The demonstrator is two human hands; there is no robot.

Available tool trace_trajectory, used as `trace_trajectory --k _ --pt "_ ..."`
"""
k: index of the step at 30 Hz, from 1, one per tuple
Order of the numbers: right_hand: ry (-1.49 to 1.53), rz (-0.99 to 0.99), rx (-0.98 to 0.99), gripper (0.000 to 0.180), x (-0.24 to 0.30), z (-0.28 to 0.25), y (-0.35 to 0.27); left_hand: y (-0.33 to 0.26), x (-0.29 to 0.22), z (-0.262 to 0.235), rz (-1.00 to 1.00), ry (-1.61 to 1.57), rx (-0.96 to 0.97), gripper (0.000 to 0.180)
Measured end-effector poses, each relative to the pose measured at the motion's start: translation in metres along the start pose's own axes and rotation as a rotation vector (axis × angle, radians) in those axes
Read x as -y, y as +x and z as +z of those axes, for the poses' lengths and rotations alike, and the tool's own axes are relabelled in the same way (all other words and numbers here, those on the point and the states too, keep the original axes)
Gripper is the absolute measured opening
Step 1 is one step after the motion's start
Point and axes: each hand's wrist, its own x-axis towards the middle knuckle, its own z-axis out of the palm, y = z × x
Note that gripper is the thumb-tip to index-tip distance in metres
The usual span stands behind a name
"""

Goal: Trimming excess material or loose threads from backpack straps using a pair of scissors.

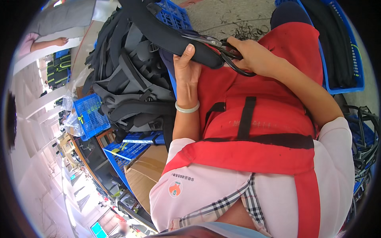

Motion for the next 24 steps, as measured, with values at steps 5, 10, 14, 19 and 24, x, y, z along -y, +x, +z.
trace_trajectory --k 5,10,14,19,24 --pt "-0.053 0.066 0.012 0.040 0.003 -0.014 -0.002 0.007 -0.008 0.007 -0.091 -0.252 -0.072 0.030" --pt "-0.046 0.041 -0.021 0.052 0.003 -0.003 -0.008 0.004 0.002 0.007 -0.036 -0.184 -0.072 0.028" --pt "-0.100 -0.016 -0.039 0.057 0.010 -0.003 -0.005 0.001 0.002 0.007 -0.063 -0.148 -0.041 0.026" --pt "-0.117 0.031 0.032 0.060 0.007 -0.004 -0.003 0.001 0.001 0.006 -0.059 -0.117 -0.056 0.024" --pt "-0.078 0.019 0.000 0.059 0.010 -0.002 -0.007 -0.001 -0.002 0.007 -0.022 -0.133 -0.036 0.026"
